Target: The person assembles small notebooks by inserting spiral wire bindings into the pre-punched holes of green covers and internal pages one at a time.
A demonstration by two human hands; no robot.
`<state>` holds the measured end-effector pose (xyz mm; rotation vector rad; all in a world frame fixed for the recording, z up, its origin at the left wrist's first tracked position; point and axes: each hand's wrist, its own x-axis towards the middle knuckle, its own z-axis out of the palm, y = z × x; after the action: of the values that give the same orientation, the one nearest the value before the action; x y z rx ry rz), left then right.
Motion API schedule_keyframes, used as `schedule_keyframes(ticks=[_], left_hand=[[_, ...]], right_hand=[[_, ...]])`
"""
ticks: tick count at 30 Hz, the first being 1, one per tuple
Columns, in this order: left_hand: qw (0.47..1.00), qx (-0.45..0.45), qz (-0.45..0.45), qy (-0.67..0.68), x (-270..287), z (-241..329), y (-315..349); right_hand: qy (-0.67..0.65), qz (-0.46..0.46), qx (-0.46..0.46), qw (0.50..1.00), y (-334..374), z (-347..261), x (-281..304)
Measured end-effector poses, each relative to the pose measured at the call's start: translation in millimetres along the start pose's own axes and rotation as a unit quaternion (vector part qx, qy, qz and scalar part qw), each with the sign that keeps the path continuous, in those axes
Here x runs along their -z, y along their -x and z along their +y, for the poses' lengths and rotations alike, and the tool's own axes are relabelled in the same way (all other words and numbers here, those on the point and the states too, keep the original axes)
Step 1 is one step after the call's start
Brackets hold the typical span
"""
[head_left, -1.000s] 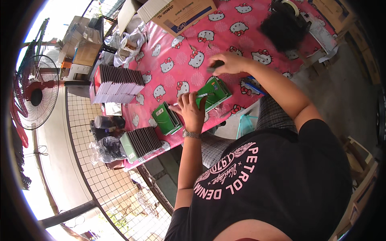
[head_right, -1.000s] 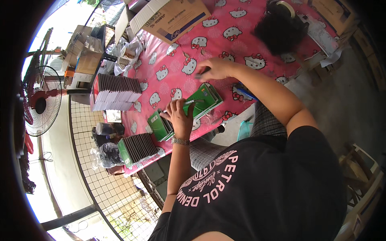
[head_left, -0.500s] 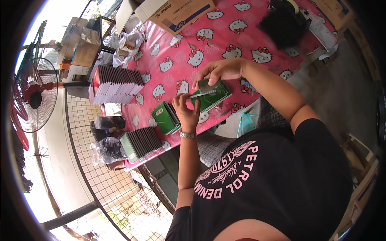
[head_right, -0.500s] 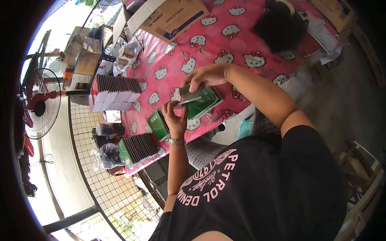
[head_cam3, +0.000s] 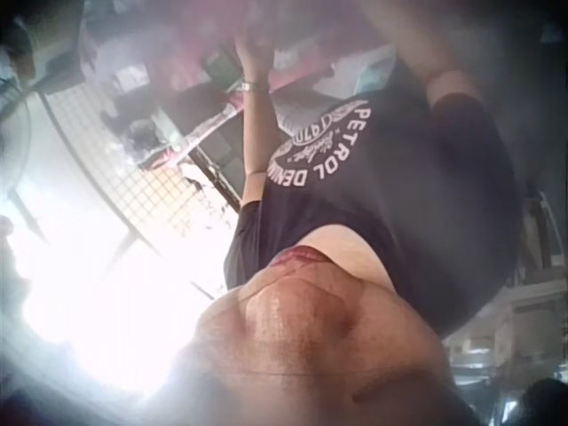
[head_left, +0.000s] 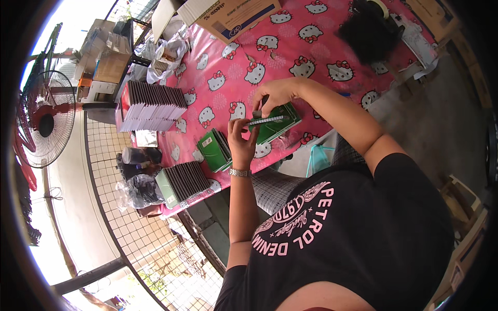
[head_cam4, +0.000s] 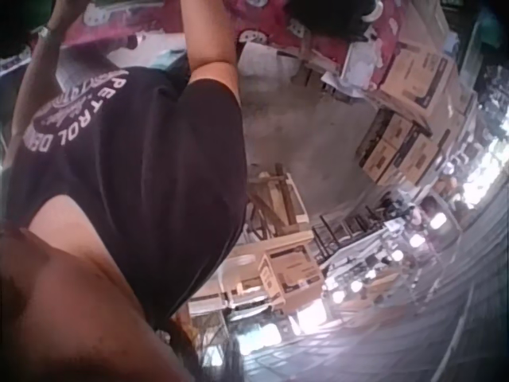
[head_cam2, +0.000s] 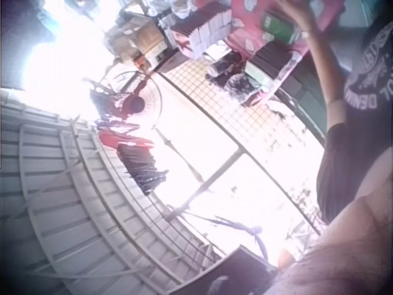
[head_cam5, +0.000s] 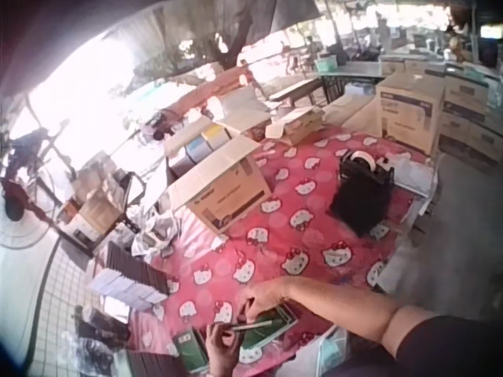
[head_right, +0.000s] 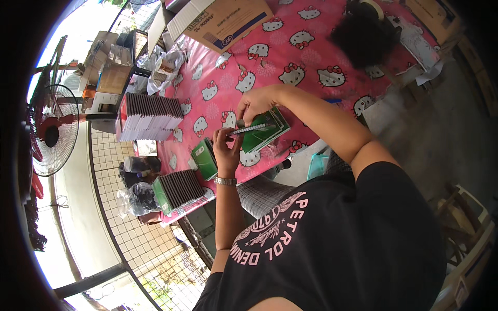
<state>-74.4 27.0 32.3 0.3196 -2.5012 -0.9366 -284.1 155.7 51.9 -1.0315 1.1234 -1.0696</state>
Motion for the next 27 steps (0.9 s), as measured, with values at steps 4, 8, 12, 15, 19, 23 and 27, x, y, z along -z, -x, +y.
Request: schedule_keyframes(ticks=[4, 8, 12, 15, 19, 23, 27], left_hand=[[1.0, -0.005, -0.008, 0.003, 1.5, 0.5, -0.1], [0.999, 0.024, -0.011, 0.043, 1.7, -1.9, 2.8], [0.999, 0.016, -0.011, 0.039, 0.1, -7.5, -1.9], [0.996, 0.053, -0.01, 0.068, -1.6, -10.9, 1.0], [0.997, 0.054, -0.004, 0.055, -2.3, -8.5, 0.2], [0.987, 0.105, 0.02, 0.124, -2.3, -5.1, 0.0], [0.947, 0.138, 0.063, 0.283, -2.4, -25.2, 14.1]], right_hand=[[-0.096, -0.056, 0.077, 0.991, 0.6, 1.3, -5.9], [0.024, -0.007, 0.038, 0.999, -3.6, 3.5, -3.2], [-0.046, -0.024, 0.063, 0.997, -4.4, 2.1, -5.9], [-0.149, -0.038, 0.071, 0.986, -7.0, 4.1, -10.7], [0.267, 0.102, -0.012, 0.958, -8.3, 7.3, 5.1], [0.499, 0.388, -0.043, 0.774, 39.0, 44.5, 42.3], [0.513, 0.524, 0.036, 0.679, 88.4, 94.8, 19.5]])
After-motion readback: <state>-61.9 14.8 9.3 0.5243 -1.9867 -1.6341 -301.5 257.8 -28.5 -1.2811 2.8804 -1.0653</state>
